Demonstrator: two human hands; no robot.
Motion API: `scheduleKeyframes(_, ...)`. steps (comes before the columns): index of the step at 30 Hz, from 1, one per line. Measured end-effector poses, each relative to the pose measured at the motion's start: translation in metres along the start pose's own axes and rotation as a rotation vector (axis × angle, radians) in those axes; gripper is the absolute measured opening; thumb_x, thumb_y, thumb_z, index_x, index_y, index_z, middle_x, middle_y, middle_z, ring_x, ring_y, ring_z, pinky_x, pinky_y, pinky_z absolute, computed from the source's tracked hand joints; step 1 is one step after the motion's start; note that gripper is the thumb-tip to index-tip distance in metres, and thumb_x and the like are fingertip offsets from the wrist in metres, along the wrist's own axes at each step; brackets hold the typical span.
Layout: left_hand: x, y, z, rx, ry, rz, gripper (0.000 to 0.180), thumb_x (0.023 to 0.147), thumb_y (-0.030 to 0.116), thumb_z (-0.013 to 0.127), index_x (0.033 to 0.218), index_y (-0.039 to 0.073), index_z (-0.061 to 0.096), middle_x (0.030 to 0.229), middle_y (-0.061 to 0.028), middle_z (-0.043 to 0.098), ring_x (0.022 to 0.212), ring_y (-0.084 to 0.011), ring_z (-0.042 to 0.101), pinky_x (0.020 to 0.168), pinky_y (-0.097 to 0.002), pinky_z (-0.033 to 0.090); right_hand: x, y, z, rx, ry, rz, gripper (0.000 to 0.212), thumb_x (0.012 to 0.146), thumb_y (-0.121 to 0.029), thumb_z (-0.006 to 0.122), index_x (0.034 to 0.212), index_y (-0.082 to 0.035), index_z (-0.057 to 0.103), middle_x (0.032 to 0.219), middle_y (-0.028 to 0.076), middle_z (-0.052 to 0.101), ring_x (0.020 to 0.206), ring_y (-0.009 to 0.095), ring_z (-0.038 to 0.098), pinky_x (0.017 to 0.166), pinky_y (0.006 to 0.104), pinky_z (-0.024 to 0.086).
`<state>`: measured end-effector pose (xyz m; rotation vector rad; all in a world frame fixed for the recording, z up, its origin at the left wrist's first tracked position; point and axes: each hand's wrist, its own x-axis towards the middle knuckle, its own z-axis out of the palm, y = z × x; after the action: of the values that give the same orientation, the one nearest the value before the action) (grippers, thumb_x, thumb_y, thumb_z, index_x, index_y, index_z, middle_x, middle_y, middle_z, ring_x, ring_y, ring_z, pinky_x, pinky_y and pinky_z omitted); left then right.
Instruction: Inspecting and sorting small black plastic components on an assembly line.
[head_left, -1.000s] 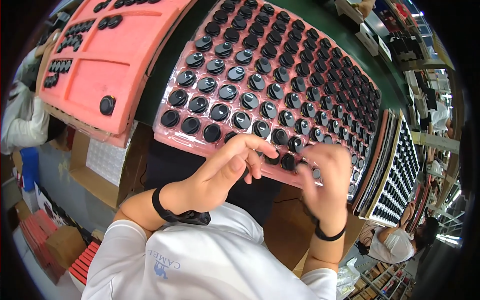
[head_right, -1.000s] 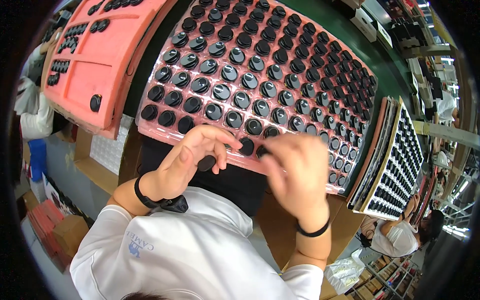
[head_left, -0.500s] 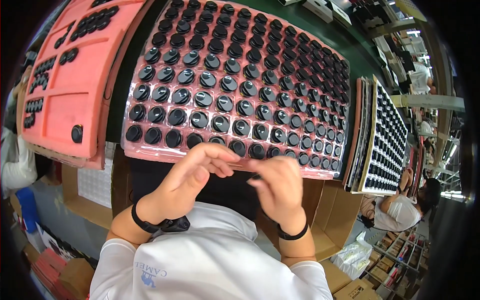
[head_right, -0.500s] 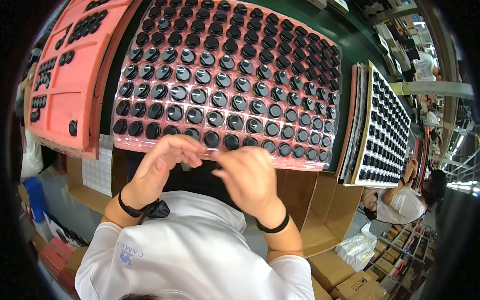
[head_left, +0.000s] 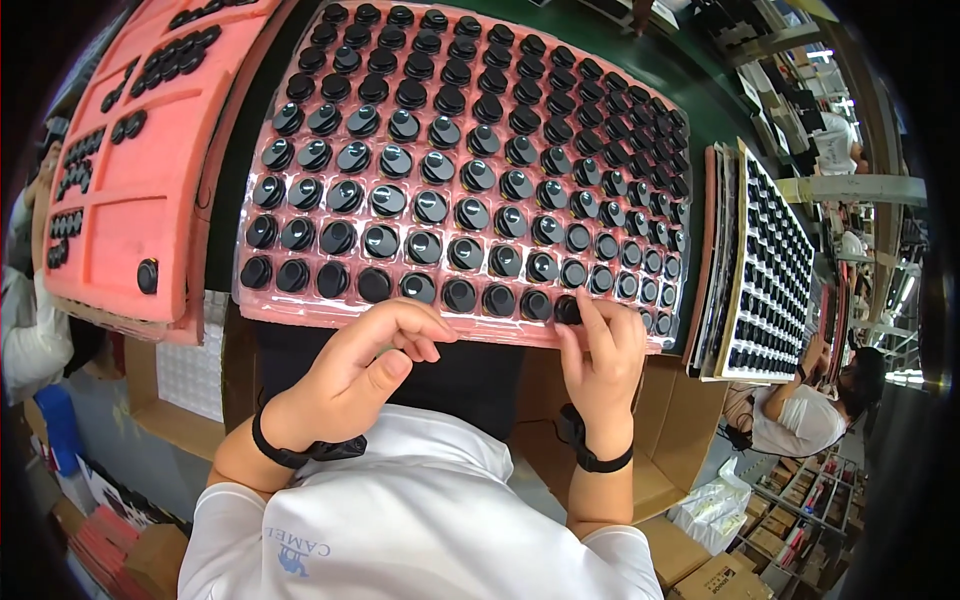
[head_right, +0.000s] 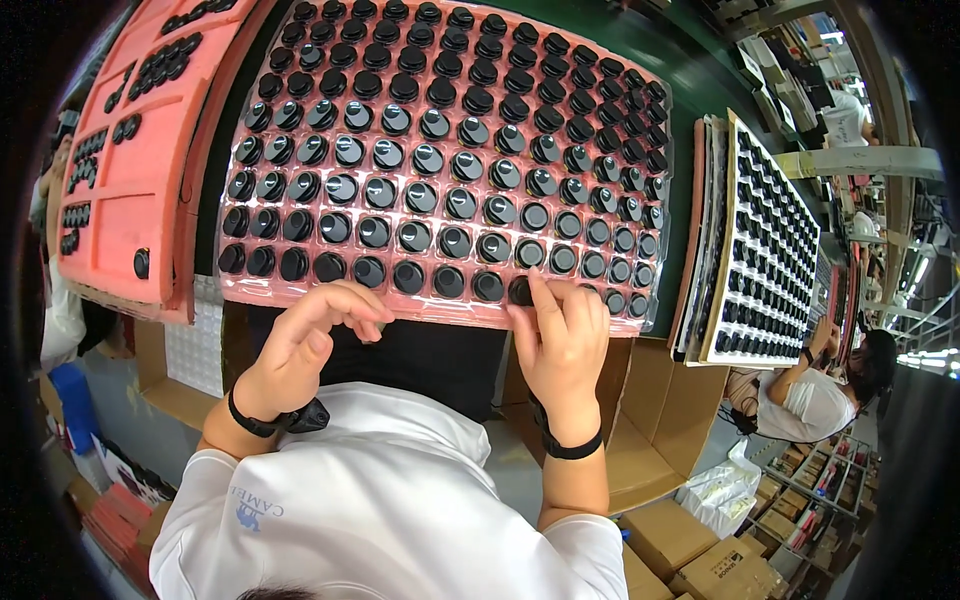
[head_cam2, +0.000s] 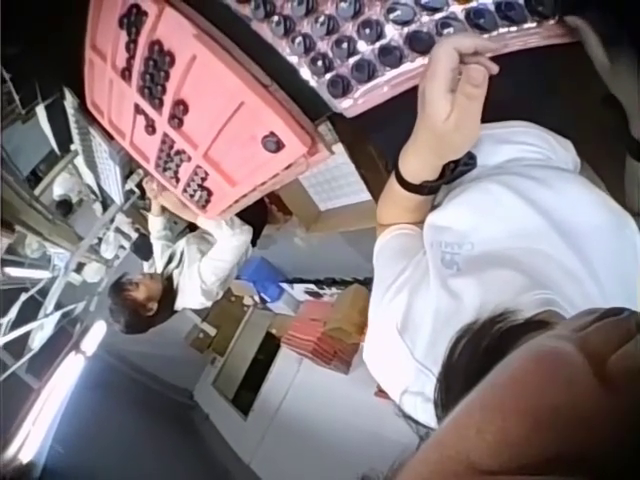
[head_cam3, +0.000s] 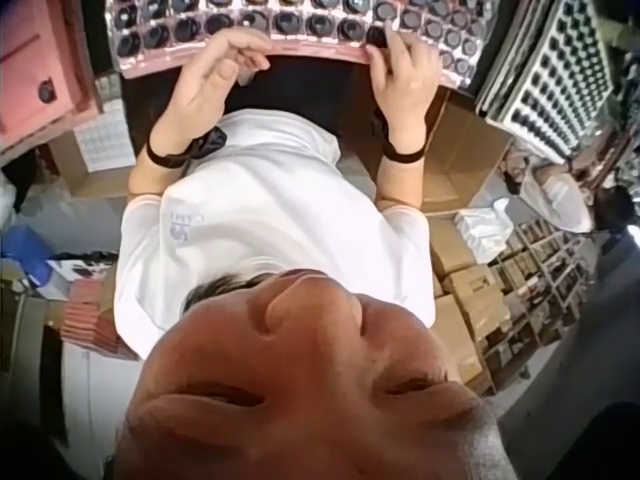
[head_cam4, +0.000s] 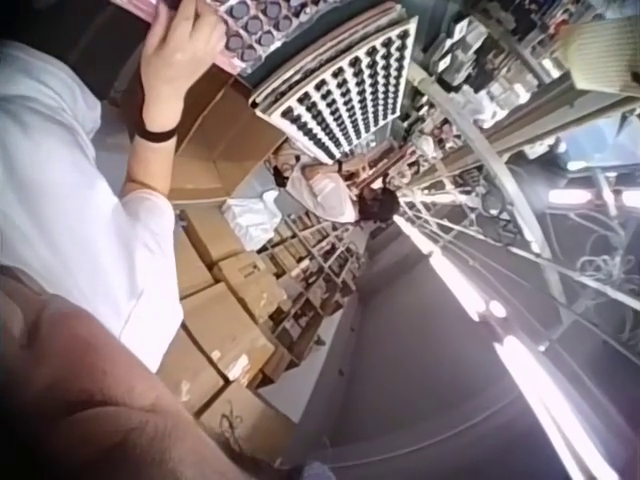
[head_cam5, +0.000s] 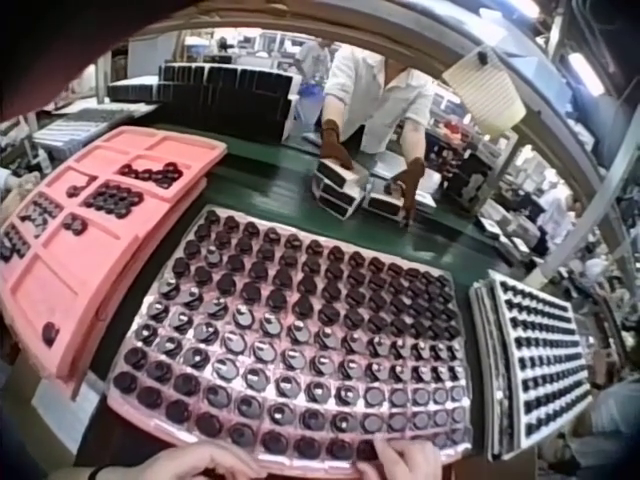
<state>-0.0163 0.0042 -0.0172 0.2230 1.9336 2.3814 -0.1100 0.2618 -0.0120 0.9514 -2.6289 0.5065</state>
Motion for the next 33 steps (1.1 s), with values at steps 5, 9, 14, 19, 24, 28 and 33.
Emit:
scheduleKeyframes(5,0.000,0.003,0.002,0.017,0.017,0.032,0.042,0.095,0.038,0.050,0.109,-0.002,0.053,0.110,-0.0142,0.055,0.089,-0.0181,0.053,0.080,-0.0312,0.044,-0.001,-0.002,-0.004,0.012,0.002,0.038,0.032,0.074,-0.001,0.068,0.105,0.000,0.061,0.090,0.011,0.056,0.083,0.025,0.054,0.073,0.0357,0.042)
scheduleKeyframes(9,0.006,0.010,0.005,0.311,-0.001,0.196,0.034,0.084,0.019,0.066,0.108,-0.001,0.055,0.109,-0.0152,0.058,0.093,-0.0223,0.057,0.081,-0.0324,0.045,-0.005,-0.027,-0.007,0.650,0.019,0.254,0.029,0.076,-0.001,0.067,0.104,-0.002,0.059,0.090,0.008,0.056,0.080,0.018,0.052,0.074,0.0289,0.041)
scheduleKeyframes(14,0.011,0.014,0.018,0.474,0.040,0.401,0.045,0.072,0.005,0.075,0.111,-0.001,0.056,0.107,-0.0158,0.060,0.096,-0.0267,0.059,0.082,-0.0349,0.047,-0.001,-0.067,-0.003,1.346,-0.133,0.367,0.030,0.080,0.001,0.064,0.109,0.002,0.054,0.095,0.005,0.055,0.083,0.011,0.049,0.078,0.0251,0.041)
scheduleKeyframes(19,0.000,0.015,0.011,0.437,0.036,0.444,0.045,0.072,0.003,0.074,0.114,-0.002,0.056,0.110,-0.0165,0.059,0.098,-0.0265,0.059,0.082,-0.0357,0.048,0.002,-0.081,0.002,1.429,-0.192,0.318,0.029,0.084,-0.002,0.062,0.111,0.003,0.053,0.097,0.006,0.056,0.084,0.011,0.051,0.078,0.0256,0.042)
scheduleKeyframes(24,-0.013,0.011,0.016,-0.303,0.113,0.159,0.041,0.077,0.000,0.070,0.115,-0.004,0.054,0.112,-0.0178,0.055,0.099,-0.0247,0.057,0.085,-0.0353,0.049,0.003,-0.086,0.010,2.082,-0.316,0.540,0.029,0.090,-0.014,0.058,0.113,0.003,0.052,0.091,0.007,0.057,0.083,0.013,0.053,0.078,0.0266,0.044)
scheduleKeyframes(28,-0.018,0.009,0.014,-0.325,0.082,0.197,0.039,0.079,-0.001,0.068,0.115,-0.006,0.053,0.112,-0.0178,0.053,0.101,-0.0242,0.057,0.087,-0.0353,0.048,-0.004,-0.096,0.016,2.235,-0.289,0.583,0.034,0.093,-0.022,0.055,0.115,0.003,0.051,0.087,0.008,0.057,0.081,0.014,0.054,0.079,0.0272,0.045)
scheduleKeyframes(33,-0.027,0.007,0.013,-0.251,0.047,0.240,0.038,0.078,-0.009,0.066,0.114,-0.005,0.054,0.116,-0.0166,0.052,0.107,-0.0236,0.055,0.090,-0.0325,0.050,-0.009,-0.101,0.008,2.066,-0.098,0.488,0.036,0.091,-0.027,0.057,0.112,0.002,0.053,0.089,0.009,0.056,0.076,0.014,0.053,0.070,0.0276,0.043)
